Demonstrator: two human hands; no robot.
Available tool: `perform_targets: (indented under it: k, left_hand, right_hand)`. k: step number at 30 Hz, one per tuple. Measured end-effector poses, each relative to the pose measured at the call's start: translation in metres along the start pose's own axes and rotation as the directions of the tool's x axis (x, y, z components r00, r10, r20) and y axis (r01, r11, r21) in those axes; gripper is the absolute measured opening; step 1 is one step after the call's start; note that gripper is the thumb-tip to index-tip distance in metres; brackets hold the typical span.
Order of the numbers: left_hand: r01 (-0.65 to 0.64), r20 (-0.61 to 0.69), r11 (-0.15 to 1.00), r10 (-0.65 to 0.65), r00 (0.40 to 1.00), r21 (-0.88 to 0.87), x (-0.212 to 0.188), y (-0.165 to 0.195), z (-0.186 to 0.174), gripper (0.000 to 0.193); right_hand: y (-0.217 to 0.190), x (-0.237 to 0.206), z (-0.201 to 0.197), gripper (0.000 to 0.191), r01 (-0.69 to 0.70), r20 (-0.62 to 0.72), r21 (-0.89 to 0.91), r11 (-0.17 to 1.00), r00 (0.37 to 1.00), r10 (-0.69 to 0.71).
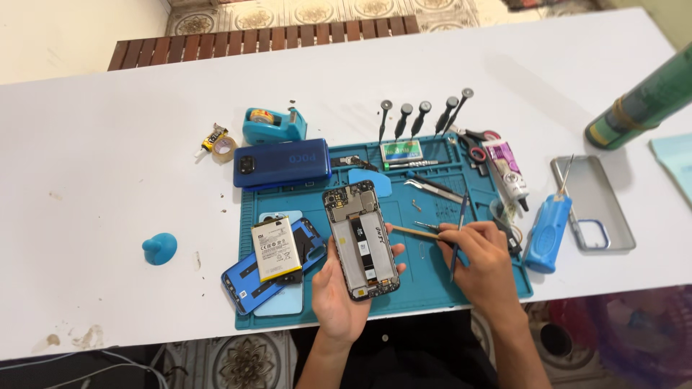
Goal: The person repairs a smartphone at a workbench. They hold the opened phone, use a screwdriver and a pry tool to work on the internal components, remove the battery and set it on the mat, then brush the empty phone chassis with a wooden-handled brush.
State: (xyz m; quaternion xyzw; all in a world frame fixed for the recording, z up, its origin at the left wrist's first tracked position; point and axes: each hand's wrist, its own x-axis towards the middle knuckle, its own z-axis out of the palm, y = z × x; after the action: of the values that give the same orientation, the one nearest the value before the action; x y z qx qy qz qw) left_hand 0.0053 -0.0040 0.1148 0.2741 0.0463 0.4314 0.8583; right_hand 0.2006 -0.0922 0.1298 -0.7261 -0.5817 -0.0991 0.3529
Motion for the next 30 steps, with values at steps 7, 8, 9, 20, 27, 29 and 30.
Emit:
perform_targets:
  k: [7, 8, 9, 20, 27, 29, 30]
  left_hand:
    - [0.005, -0.005, 1.000, -0.005, 1.000, 0.002, -0.0010, 0.0031, -0.0028, 0.067]
    - [0.013, -0.028, 0.999, -0.012, 1.000, 0.044, -0.0003, 0.0033, -0.0029, 0.063]
    - [0.024, -0.051, 0.996, -0.020, 0.998, 0.086, -0.0001, 0.0040, -0.0031, 0.058]
    - [0.016, -0.119, 0.977, 0.010, 0.993, 0.212, 0.0051, 0.0004, -0.0006, 0.049]
    - [-0.002, -0.106, 0.971, 0.028, 0.994, 0.237, 0.0066, -0.0024, -0.0028, 0.063]
    - [0.000, -0.112, 0.974, 0.026, 0.993, 0.227, 0.0067, -0.0022, -0.0029, 0.064]
    - [0.001, -0.111, 0.975, 0.024, 0.994, 0.223, 0.0067, -0.0028, -0.0017, 0.064]
  right_hand:
    - [0.0023, -0.0058, 0.0048, 0.019, 0.024, 0.002, 0.002, 1.000, 1.000, -0.024]
    - [0.0024, -0.0064, 0.0050, 0.020, 0.026, 0.009, 0.009, 1.000, 1.000, -0.026]
    - [0.0017, -0.0070, 0.0054, 0.020, 0.026, 0.008, 0.016, 1.000, 1.000, -0.027]
    - [-0.0028, -0.0028, 0.0087, 0.017, 0.057, -0.010, -0.007, 0.998, 0.998, -0.057]
    - [0.0005, -0.0027, 0.0087, 0.030, 0.069, 0.027, -0.028, 0.997, 0.997, -0.068]
    - [0.0004, -0.0016, 0.0089, 0.028, 0.058, 0.041, -0.021, 0.998, 0.998, -0.057]
    - [0.0006, -0.0011, 0.0081, 0.030, 0.053, 0.047, -0.016, 0.998, 0.998, -0.052]
